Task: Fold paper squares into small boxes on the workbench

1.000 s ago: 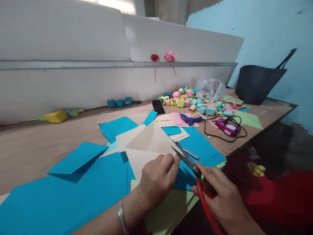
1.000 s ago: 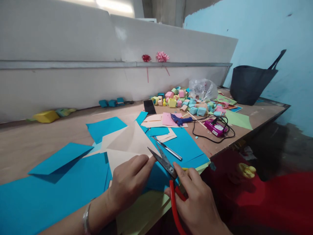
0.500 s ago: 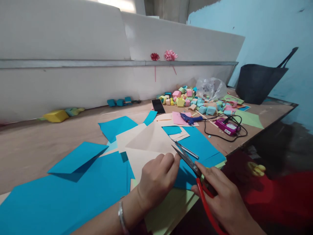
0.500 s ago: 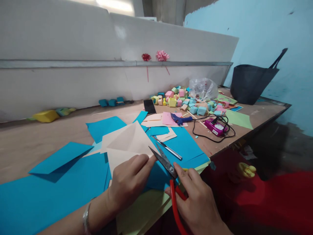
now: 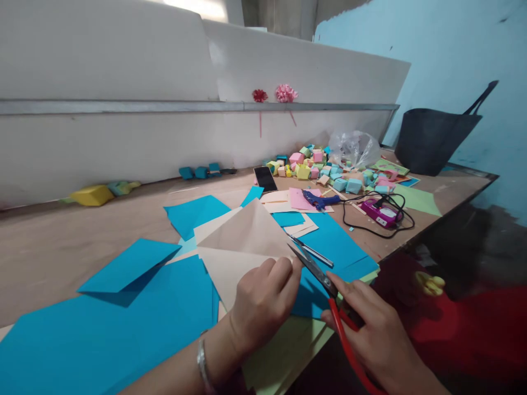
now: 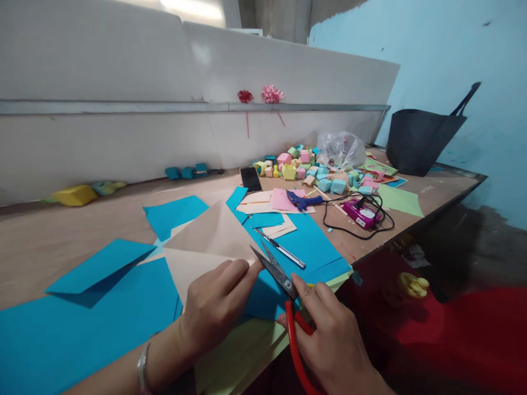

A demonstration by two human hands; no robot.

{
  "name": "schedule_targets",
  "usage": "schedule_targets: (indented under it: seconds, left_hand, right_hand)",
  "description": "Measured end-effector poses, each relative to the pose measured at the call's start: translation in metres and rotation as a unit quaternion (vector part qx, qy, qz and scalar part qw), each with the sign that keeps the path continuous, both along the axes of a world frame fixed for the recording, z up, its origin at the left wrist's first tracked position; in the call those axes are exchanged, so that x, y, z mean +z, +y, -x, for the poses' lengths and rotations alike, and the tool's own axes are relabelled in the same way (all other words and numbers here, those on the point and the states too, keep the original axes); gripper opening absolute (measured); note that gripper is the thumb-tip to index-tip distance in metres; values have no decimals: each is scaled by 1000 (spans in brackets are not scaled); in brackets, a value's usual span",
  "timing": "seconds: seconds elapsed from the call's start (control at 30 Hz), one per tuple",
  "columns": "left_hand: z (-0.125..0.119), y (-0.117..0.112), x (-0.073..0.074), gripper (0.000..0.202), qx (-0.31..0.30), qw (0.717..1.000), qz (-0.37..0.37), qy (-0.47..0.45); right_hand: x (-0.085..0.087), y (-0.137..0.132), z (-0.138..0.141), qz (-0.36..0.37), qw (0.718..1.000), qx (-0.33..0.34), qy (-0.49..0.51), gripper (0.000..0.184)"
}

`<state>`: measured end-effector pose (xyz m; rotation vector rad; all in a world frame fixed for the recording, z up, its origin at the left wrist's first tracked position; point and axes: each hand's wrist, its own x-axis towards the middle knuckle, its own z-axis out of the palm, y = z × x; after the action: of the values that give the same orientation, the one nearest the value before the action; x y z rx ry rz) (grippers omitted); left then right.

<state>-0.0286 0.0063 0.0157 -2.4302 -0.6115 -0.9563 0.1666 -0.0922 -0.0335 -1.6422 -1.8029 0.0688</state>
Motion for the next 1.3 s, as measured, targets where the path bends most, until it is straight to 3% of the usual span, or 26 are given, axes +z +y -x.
schedule_targets:
  seconds: [0.93, 1.13, 1.3]
  left_hand:
    - [1, 1, -5, 22, 1, 1000, 10, 0]
    - [1, 2, -5, 20, 2, 1000, 0, 5]
    - [0, 0, -4, 20, 8, 1000, 0, 10]
  right_hand:
    - [-3, 0, -2, -2, 1000, 6, -2, 46]
    - [-2, -1, -5, 47, 997, 19, 65, 44]
    - [5, -3, -13, 65, 995, -13, 78, 47]
